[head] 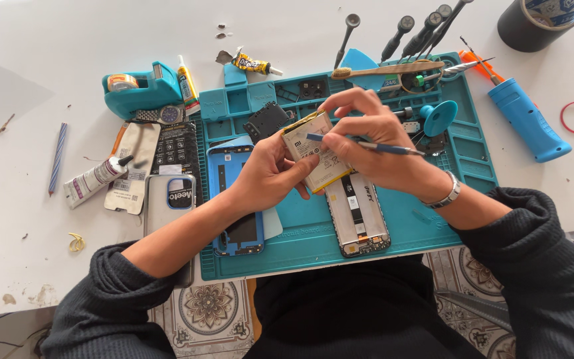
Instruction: The person pries the battery out of an opened smartphone on a teal repair mat using a pry tool, working it loose from the adhesive, then lifts the battery free and holds it while continuing to pry at its edge. The phone chassis and screen assembly rest on the mat beside the work.
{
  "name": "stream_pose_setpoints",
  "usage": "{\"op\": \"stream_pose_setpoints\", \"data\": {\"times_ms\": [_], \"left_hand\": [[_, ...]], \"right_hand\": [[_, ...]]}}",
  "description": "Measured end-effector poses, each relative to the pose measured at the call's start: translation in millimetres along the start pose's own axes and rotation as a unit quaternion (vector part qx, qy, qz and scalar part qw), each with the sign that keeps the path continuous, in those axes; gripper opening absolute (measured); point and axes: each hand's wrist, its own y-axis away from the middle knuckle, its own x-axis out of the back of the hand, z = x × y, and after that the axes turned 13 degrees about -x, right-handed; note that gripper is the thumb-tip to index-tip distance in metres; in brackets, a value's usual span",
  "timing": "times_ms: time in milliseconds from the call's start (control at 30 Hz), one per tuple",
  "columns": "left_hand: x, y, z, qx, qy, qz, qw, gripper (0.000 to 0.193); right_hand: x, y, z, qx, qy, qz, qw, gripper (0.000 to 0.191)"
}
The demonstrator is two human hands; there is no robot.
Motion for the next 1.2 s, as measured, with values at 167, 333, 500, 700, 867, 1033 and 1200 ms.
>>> {"op": "stream_pose_setpoints", "data": {"times_ms": [167, 333, 500, 700, 867, 1033, 1200], "left_hand": [[0.6, 0.2, 0.2, 0.005, 0.002, 0.003, 1.0, 0.034], [0.6, -0.8, 0.4, 0.003, 0.002, -0.001, 1.0, 0.033], [1.5, -0.7, 1.3, 0.005, -0.005, -0.003, 1.0, 0.032], [0.2, -0.8, 0.7, 0.007, -0.005, -0.003, 1.0, 0.034], [0.0, -0.7, 1.0, 0.008, -0.001, 0.002, 1.0, 0.033], [-0.2, -1.6, 1.7, 0.01, 0.0, 0.005, 1.0, 0.033], [-0.1, -1.4, 2.6, 0.017, 0.009, 0.005, 1.0, 0.033]], "right_hand": [[-0.2, -0.9, -0.8, -0.001, -0.011, -0.005, 1.0, 0.016], [0.3, -1.9, -0.2, 0.0, -0.007, -0.008, 1.0, 0.016], [0.2, -2.1, -0.7, -0.001, -0.005, -0.015, 1.0, 0.015], [4.1, -0.7, -2.4, -0.003, 0.02, 0.012, 1.0, 0.015], [1.6, 0.9, -3.4, -0.001, 0.017, 0.001, 1.0, 0.013], [2.4, -0.1, -4.1, -0.014, 0.006, 0.004, 1.0, 0.014], [1.6, 1.6, -6.0, -0.002, 0.033, -0.002, 0.999, 0.014]]}}
